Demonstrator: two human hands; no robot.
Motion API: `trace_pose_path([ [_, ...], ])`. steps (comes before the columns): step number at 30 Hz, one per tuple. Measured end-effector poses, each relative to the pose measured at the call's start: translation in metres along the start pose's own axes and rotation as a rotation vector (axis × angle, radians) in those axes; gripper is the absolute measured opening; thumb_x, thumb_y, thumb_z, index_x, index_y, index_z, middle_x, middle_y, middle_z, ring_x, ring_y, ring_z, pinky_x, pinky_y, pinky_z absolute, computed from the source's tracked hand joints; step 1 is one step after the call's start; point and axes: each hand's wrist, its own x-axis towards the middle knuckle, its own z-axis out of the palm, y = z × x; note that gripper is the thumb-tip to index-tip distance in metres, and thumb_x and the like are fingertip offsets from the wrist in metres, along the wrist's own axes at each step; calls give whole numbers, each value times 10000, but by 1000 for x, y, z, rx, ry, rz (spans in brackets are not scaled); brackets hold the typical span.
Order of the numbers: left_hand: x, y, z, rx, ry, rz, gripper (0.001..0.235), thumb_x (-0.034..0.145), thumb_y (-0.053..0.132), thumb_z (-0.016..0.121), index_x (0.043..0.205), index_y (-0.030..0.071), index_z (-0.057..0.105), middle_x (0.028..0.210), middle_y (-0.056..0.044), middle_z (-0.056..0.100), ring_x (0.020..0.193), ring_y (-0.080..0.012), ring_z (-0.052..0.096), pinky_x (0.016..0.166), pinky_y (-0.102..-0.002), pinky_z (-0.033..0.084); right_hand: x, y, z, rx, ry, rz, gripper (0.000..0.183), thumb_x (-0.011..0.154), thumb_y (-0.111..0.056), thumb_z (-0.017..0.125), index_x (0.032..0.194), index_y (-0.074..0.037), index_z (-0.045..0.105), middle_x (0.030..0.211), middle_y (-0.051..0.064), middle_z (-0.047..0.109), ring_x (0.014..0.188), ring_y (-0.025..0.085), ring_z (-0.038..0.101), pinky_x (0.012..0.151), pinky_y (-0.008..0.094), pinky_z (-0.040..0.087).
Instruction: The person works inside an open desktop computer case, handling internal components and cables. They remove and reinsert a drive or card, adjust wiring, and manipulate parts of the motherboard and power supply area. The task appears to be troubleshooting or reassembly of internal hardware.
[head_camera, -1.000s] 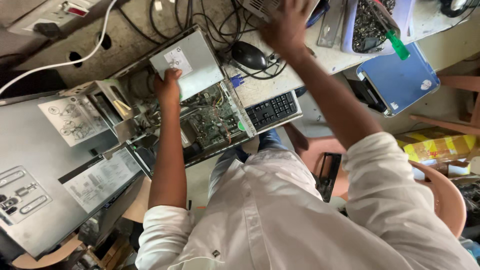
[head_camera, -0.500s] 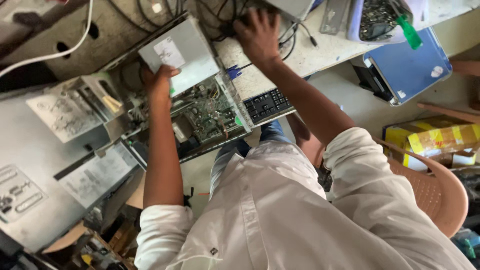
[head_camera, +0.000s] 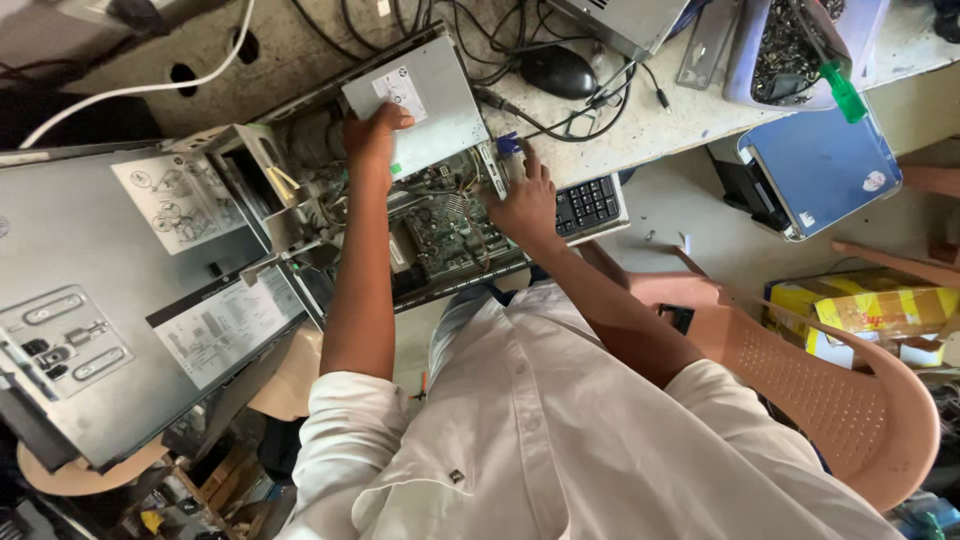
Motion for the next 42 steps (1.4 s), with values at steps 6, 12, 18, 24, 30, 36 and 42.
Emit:
trace_pose_path([
  [6, -5, 21, 15, 10, 1, 35, 228, 628, 101, 781, 802, -39, 735, 783, -111, 760, 674, -216, 705, 692, -347, 561, 13, -17, -6, -28, -116, 167, 478, 754, -94, 689, 1224, -65, 604, 1443, 207, 451, 1177, 496, 553, 863, 569, 537],
  [12, -19, 39, 22, 217, 111, 12, 419, 558, 190, 812, 908, -30, 740, 854, -116, 787, 714, -236, 743, 697, -339, 586, 5, -28, -12, -29, -126, 179, 386, 851, -85, 597, 1236, -54, 608, 1418, 196, 497, 1019, 476, 650, 860, 582, 532],
  [18, -31, 56, 29, 396, 176, -25, 497, 533, 270, 815, 933, -20, 760, 892, -151, 793, 764, -270, 768, 723, -356, 594, 7, -28, -10, -18, -111, 166, 390, 852, -117, 589, 1236, -57, 622, 1406, 220, 495, 914, 499, 668, 823, 594, 523],
  [24, -43, 68, 39, 420, 194, -7, 488, 531, 279, 814, 906, -29, 770, 880, -165, 785, 770, -283, 767, 741, -368, 603, 6, -15, -4, -13, -102, 149, 388, 873, -112, 585, 1251, -27, 607, 1441, 213, 491, 916, 499, 668, 823, 591, 525],
  [30, -36, 64, 41, 383, 198, 17, 564, 531, 257, 845, 968, -50, 665, 912, -181, 762, 798, -287, 756, 754, -373, 598, 7, -9, 3, 21, -98, 142, 408, 870, -76, 560, 1272, -16, 597, 1434, 288, 461, 910, 503, 672, 820, 582, 542],
  [36, -20, 44, 24, 268, 85, -74, 474, 570, 249, 806, 938, -45, 747, 900, -137, 771, 815, -272, 748, 764, -371, 590, 1, -13, 4, 11, -58, 133, 437, 832, -86, 584, 1265, -54, 628, 1448, 280, 478, 880, 508, 673, 792, 586, 545],
  [42, -17, 32, 24, 280, 269, 66, 553, 644, 435, 775, 972, -10, 749, 921, -152, 769, 850, -327, 717, 777, -422, 538, 2, -16, 0, 49, -13, 142, 384, 840, -134, 643, 1219, -169, 692, 1427, 177, 543, 870, 475, 689, 775, 577, 552],
])
